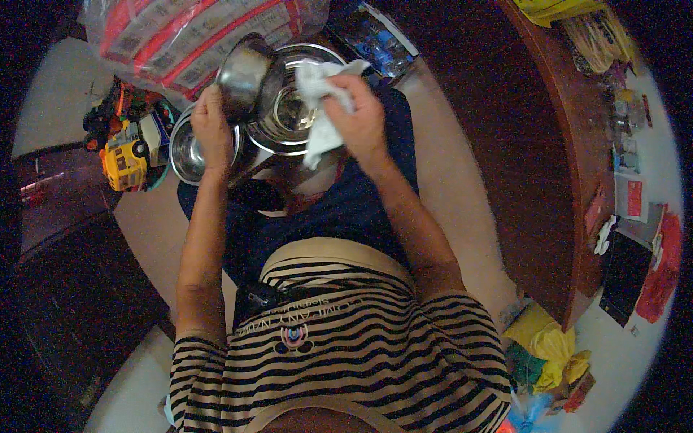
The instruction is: The person wipes several metal bowls with a cloth, handling them one at a time and stacking them.
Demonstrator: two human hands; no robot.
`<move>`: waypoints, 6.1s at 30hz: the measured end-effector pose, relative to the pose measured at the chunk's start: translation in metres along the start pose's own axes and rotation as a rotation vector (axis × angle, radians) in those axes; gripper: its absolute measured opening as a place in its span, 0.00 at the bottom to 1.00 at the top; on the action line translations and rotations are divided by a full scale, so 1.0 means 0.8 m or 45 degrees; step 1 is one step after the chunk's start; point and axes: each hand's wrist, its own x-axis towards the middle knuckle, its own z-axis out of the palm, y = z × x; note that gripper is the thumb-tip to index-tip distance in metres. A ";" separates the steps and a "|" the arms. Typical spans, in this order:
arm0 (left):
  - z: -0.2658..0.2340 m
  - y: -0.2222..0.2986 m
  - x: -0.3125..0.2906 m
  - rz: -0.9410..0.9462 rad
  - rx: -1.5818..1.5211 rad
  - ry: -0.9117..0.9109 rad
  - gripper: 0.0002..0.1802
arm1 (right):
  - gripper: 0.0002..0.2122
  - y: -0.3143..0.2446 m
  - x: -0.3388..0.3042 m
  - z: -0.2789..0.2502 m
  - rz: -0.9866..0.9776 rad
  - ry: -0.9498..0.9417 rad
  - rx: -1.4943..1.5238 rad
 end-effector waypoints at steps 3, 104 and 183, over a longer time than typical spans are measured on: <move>0.002 0.026 -0.011 -0.292 -0.456 0.082 0.15 | 0.14 -0.034 -0.013 0.037 -0.553 -0.233 -0.465; -0.005 0.020 -0.080 -0.845 -0.547 -0.547 0.35 | 0.08 -0.003 0.006 0.044 -0.285 -0.963 -0.702; -0.010 0.025 -0.083 -0.840 -0.549 -0.461 0.33 | 0.06 0.006 0.024 0.047 -0.509 -0.465 -1.506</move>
